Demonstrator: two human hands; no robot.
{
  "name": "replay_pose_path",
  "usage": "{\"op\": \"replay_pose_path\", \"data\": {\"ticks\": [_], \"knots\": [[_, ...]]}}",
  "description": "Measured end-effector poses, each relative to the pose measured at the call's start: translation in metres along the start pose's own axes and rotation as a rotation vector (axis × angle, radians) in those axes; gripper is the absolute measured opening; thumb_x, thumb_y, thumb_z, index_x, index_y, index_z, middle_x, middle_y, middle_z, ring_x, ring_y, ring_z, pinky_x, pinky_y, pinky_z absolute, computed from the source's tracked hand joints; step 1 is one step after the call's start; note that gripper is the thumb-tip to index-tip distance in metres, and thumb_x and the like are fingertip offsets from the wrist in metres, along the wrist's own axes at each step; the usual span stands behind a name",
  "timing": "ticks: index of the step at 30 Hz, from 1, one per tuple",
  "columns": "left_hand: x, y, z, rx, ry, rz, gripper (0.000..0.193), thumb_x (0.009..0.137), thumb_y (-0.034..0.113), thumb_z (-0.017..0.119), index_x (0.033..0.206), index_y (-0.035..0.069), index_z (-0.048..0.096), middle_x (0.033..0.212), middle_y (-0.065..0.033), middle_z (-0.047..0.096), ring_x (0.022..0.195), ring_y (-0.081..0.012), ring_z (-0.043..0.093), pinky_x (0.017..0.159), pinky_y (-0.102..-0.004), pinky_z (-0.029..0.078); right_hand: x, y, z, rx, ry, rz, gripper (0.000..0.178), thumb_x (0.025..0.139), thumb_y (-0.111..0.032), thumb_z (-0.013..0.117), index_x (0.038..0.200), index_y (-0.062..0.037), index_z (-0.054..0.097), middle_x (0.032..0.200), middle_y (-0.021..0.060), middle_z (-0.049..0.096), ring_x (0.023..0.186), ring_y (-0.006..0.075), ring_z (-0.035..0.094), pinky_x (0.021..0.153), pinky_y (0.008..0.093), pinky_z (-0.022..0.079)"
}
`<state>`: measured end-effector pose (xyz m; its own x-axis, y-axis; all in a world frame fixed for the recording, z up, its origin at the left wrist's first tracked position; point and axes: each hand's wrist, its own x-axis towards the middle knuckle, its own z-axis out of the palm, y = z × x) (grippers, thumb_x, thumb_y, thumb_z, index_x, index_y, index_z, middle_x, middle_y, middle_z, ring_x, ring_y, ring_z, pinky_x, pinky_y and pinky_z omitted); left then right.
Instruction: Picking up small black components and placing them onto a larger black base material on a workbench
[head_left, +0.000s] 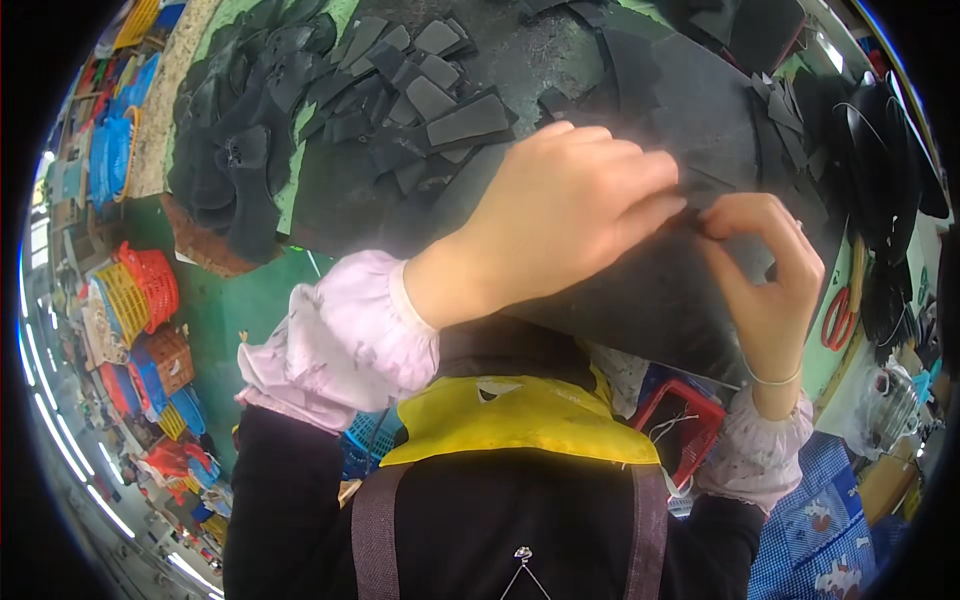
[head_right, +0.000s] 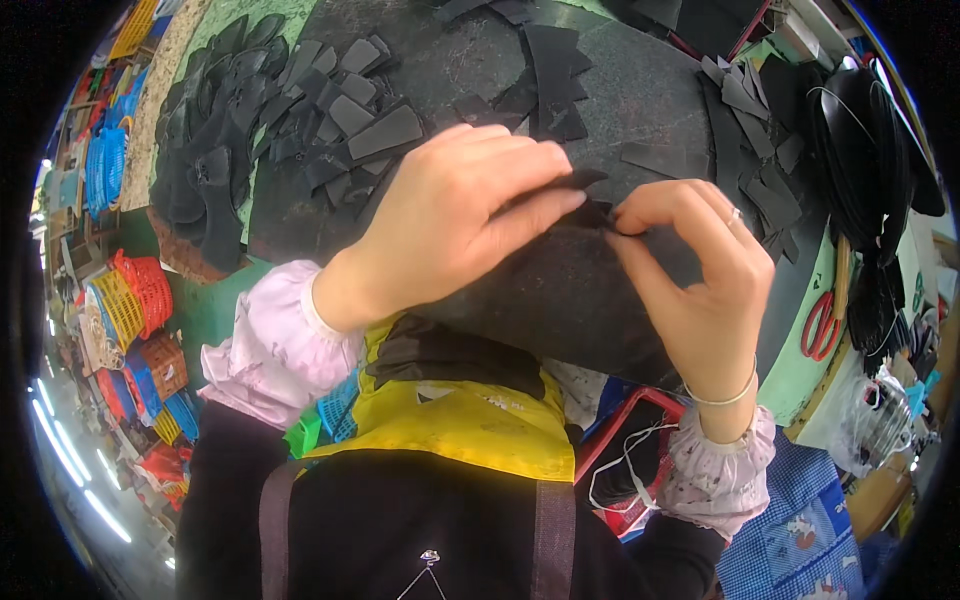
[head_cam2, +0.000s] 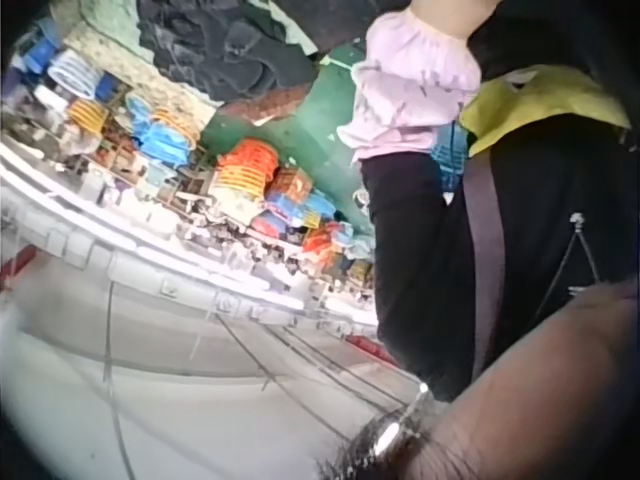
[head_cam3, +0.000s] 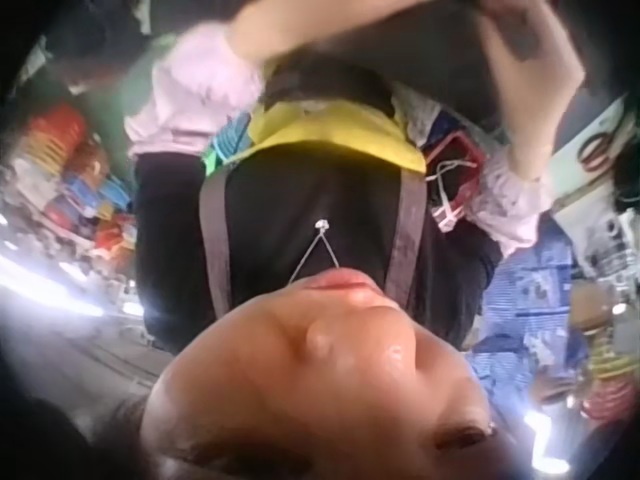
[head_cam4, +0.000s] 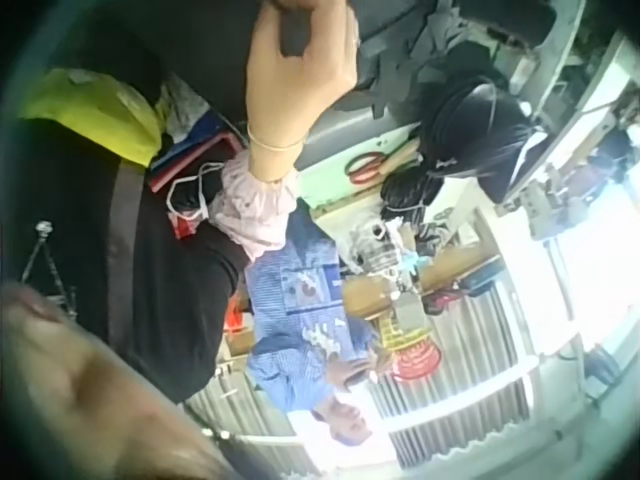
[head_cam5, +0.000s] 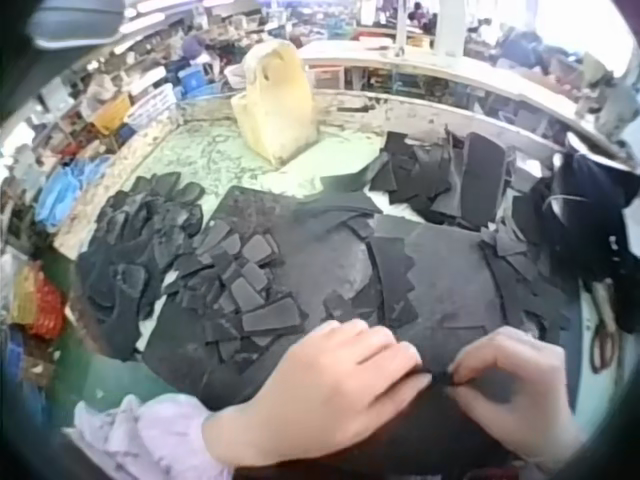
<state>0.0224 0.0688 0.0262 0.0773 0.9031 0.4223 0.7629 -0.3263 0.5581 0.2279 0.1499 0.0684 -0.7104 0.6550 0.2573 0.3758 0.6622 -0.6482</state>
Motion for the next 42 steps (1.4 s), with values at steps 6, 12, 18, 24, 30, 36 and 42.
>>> {"op": "replay_pose_path", "data": {"ticks": [6,12,18,24,30,36,42], "knots": [[0.02,0.005,0.008,-0.603,-0.19,-0.385,0.024,0.101,0.022,0.065,0.095,-0.001,0.064,0.069,-0.004,0.058,0.066,-0.0113,0.064,0.06,-0.0272,0.044,-0.009,0.017,-0.007,-0.127,0.149,-0.254,0.024,0.066,0.015,0.076,0.082,-0.0006,0.067,0.088,0.0098,0.071,0.084,0.0249,0.069,0.076,0.0333,0.054],[0.037,0.008,0.02,-0.933,-0.231,-0.376,0.026,0.103,0.024,0.062,0.091,0.001,0.062,0.067,-0.0023,0.057,0.062,-0.0097,0.054,0.06,-0.0281,0.044,-0.023,0.025,-0.009,0.018,0.286,-0.108,0.024,0.076,0.015,0.075,0.092,0.0004,0.065,0.096,0.0134,0.074,0.091,0.0225,0.071,0.081,0.0305,0.056],[0.035,-0.001,0.023,-0.807,-0.302,-0.317,0.035,0.102,0.031,0.063,0.082,0.004,0.058,0.064,-0.0048,0.061,0.06,-0.0148,0.063,0.059,-0.0304,0.046,-0.025,0.048,-0.029,0.242,0.453,0.363,0.013,0.092,0.008,0.07,0.101,0.0013,0.063,0.102,0.0136,0.075,0.093,0.0174,0.073,0.085,0.0252,0.055],[0.026,-0.004,0.013,-0.022,-0.063,-0.281,0.035,0.095,0.043,0.069,0.083,0.011,0.063,0.059,-0.0055,0.06,0.055,-0.027,0.063,0.055,-0.0368,0.047,-0.024,0.048,-0.03,0.438,0.255,0.483,0.005,0.096,0.001,0.068,0.101,0.0012,0.068,0.089,0.006,0.07,0.077,0.0114,0.067,0.072,0.0228,0.052],[-0.028,-0.014,-0.041,-0.064,-0.014,0.091,0.016,0.077,0.005,0.077,0.088,0.007,0.066,0.098,-0.0092,0.066,0.091,-0.0316,0.064,0.08,-0.0384,0.053,-0.033,0.027,-0.02,0.574,0.007,0.658,0.006,0.096,-0.001,0.069,0.101,0.0019,0.068,0.083,0.0041,0.069,0.068,0.0092,0.067,0.058,0.0208,0.05],[-0.078,-0.017,-0.037,-0.057,-0.214,0.046,0.024,0.075,0.006,0.079,0.095,0.009,0.066,0.123,-0.012,0.062,0.119,-0.0368,0.062,0.096,-0.0442,0.055,0.001,-0.013,0.041,0.59,-0.305,0.663,0.008,0.092,-0.003,0.075,0.095,0.0027,0.071,0.078,0.0045,0.073,0.067,0.0086,0.07,0.06,0.0212,0.054],[-0.08,-0.019,-0.033,-0.116,-0.224,0.018,0.027,0.077,0.008,0.078,0.101,0.009,0.066,0.128,-0.0124,0.062,0.12,-0.0366,0.062,0.097,-0.0444,0.055,0.003,-0.012,0.047,0.5,-0.294,0.684,0.008,0.092,-0.003,0.074,0.093,0.0031,0.071,0.076,0.0051,0.074,0.066,0.0089,0.07,0.06,0.0217,0.056]]}}
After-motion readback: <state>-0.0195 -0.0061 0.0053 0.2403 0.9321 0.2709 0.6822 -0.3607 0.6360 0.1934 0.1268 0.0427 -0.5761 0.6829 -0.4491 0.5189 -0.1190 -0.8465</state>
